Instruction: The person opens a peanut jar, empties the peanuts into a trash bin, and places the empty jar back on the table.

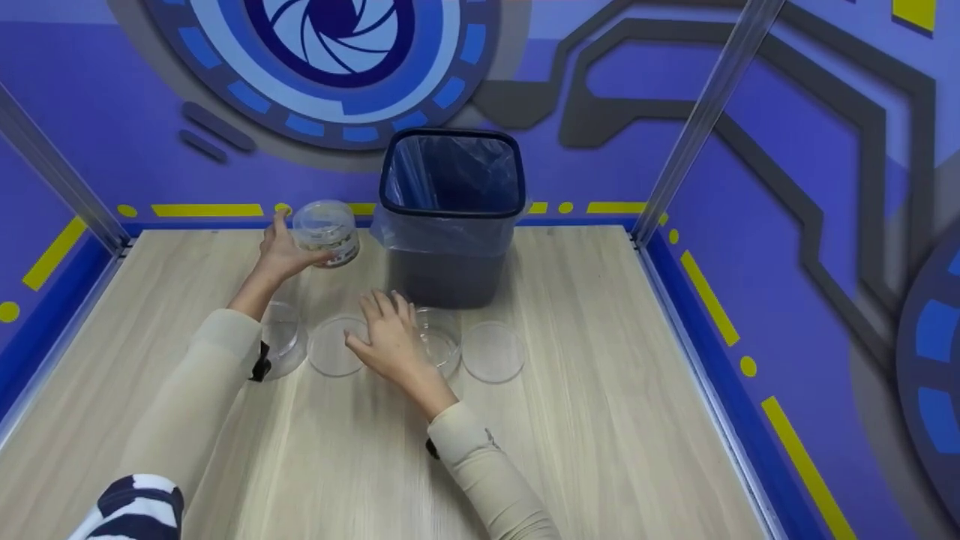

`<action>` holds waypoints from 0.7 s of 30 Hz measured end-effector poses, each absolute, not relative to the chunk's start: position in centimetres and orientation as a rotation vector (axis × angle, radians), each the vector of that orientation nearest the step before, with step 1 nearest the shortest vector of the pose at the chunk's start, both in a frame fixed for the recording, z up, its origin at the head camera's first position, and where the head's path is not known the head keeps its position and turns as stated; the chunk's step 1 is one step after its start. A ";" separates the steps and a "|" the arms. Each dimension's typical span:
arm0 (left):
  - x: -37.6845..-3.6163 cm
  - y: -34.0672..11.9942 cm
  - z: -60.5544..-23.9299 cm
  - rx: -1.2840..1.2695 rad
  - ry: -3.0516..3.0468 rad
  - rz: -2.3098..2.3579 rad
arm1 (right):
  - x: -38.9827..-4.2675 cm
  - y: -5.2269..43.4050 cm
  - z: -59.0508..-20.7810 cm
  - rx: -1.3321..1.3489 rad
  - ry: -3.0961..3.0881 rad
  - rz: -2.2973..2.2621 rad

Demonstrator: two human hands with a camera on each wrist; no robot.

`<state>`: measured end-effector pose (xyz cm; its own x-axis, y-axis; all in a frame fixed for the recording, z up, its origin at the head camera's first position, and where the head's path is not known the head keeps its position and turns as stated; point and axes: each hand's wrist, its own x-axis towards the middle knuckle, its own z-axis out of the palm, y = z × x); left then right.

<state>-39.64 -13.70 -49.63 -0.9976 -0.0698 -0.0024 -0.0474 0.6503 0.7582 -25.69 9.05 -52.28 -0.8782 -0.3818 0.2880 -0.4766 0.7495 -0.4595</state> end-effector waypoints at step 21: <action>-41.5 -10.8 -52.1 0.085 -3.072 -1.126 | -25.2 9.5 -53.0 0.707 -2.669 0.876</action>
<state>-41.52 -10.81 -52.10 -0.9900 -0.0030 -0.1411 -0.0935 0.7630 0.6396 -25.24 9.48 -52.98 -0.8528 -0.3699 0.3687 -0.5165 0.7022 -0.4900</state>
